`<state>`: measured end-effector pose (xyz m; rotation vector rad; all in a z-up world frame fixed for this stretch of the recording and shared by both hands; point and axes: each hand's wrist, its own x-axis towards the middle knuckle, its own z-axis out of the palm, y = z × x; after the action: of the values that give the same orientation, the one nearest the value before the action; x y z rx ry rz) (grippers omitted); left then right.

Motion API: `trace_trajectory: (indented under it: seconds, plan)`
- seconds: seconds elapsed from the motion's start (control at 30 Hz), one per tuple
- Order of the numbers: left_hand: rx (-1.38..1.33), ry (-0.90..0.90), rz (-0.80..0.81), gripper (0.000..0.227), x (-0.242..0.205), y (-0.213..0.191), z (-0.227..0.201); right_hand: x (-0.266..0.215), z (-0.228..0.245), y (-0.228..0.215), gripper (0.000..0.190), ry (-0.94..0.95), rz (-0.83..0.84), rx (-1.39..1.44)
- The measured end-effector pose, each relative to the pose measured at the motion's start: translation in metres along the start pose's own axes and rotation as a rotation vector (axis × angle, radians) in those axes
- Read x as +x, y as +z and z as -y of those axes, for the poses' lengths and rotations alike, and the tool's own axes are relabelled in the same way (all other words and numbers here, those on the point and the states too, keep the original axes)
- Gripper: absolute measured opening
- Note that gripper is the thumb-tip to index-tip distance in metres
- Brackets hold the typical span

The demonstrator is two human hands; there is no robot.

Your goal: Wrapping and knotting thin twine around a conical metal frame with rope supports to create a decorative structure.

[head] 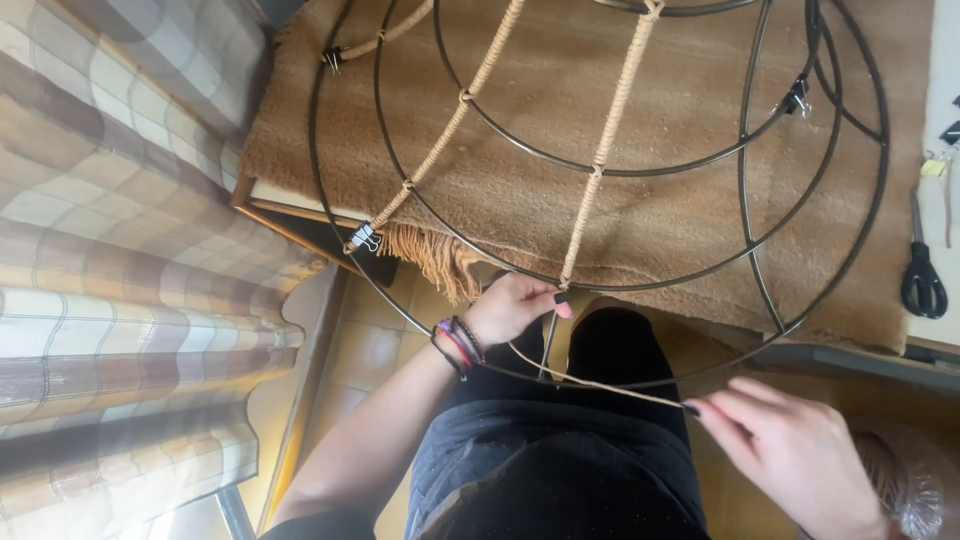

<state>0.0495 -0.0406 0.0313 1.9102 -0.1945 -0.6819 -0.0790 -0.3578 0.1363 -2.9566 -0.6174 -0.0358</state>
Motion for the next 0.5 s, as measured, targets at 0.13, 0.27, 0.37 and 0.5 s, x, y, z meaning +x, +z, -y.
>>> trace_trajectory:
  seconds: [0.13, 0.27, 0.37, 0.5]
  plan:
    - [-0.131, 0.269, 0.165, 0.034, 0.009, -0.008, 0.025, 0.000, -0.019, 0.038, 0.032, 0.162, 0.457, 0.142]
    - [-0.099, 0.249, 0.024, 0.015, -0.012, -0.005, 0.029, 0.038, 0.004, 0.067, 0.038, 0.080, 0.435, 0.295]
    - [-0.117, 0.259, -0.281, 0.018, -0.021, -0.001, 0.051, 0.073, 0.030, 0.076, 0.029, 0.149, 0.308, 0.541]
    - [0.312, 0.327, -0.647, 0.012, -0.039, -0.003, 0.042, 0.098, 0.039, 0.120, 0.026, 0.242, 0.208, 1.000]
